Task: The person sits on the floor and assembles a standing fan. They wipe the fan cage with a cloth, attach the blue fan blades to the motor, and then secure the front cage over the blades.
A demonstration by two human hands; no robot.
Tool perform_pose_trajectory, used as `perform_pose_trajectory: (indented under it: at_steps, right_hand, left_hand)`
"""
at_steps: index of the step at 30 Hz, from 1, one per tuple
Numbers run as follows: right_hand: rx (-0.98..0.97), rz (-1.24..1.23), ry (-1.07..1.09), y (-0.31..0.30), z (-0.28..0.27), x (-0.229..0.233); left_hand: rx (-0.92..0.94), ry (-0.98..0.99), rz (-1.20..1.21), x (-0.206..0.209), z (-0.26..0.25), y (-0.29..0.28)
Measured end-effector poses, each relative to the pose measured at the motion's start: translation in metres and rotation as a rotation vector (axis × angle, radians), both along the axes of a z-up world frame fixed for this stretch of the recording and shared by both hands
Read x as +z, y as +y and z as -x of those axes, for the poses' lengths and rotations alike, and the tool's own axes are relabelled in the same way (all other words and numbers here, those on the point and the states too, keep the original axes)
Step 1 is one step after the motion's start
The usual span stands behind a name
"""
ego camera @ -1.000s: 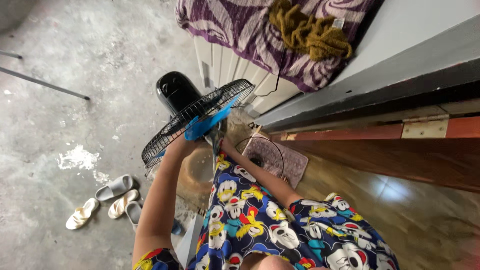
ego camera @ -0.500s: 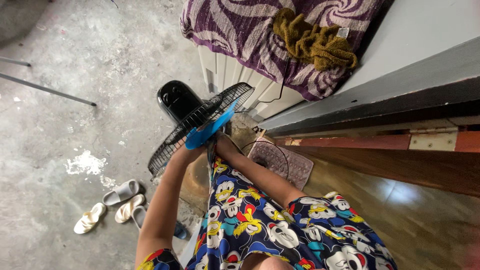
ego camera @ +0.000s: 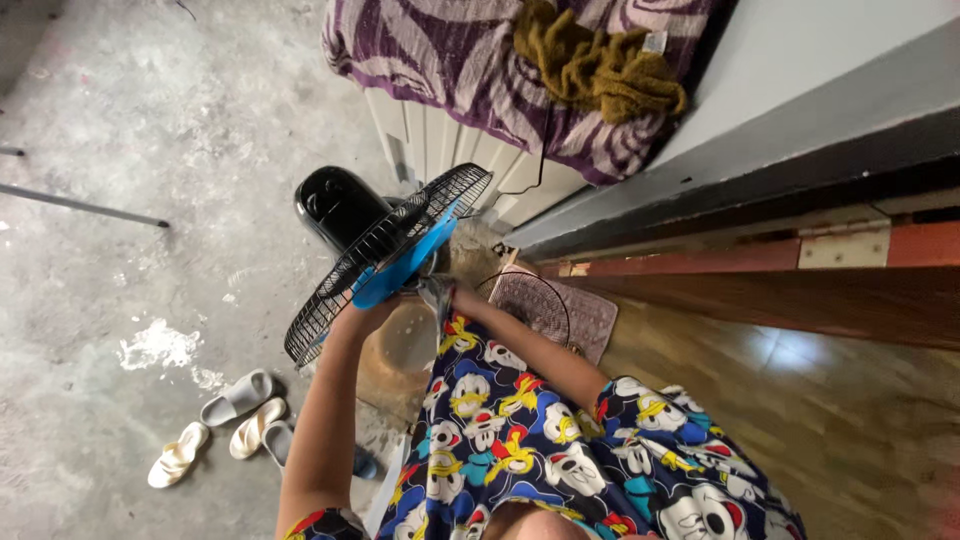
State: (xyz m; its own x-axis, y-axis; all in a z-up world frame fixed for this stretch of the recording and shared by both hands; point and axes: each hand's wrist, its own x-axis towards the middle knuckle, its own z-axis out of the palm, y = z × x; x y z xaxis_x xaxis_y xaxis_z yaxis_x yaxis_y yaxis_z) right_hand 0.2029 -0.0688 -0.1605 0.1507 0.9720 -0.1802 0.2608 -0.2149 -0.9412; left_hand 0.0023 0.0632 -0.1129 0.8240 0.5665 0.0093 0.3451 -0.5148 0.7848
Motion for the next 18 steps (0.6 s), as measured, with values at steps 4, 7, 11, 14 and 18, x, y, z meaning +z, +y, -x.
perform_pose_trajectory:
  at_steps: [4,7,11,14,18]
  right_hand:
    - [-0.023,0.137,0.128,0.021,0.001,0.007]
    - [0.084,0.009,0.086,0.027,0.010,0.003]
    - [-0.074,0.109,0.416,0.036,0.025,0.000]
    - [-0.133,0.066,0.250,0.039,0.027,0.009]
    - [-0.127,-0.019,-0.064,0.033,0.032,0.041]
  left_hand:
    - [0.015,-0.035,-0.037,0.008,-0.003,-0.002]
    - [-0.010,-0.005,0.151,0.009,-0.004,-0.001]
    - [-0.001,0.079,0.106,0.014,-0.004,0.004]
    - [0.018,0.098,0.068,0.022,-0.007,0.007]
    - [0.025,0.131,0.054,0.034,-0.004,0.012]
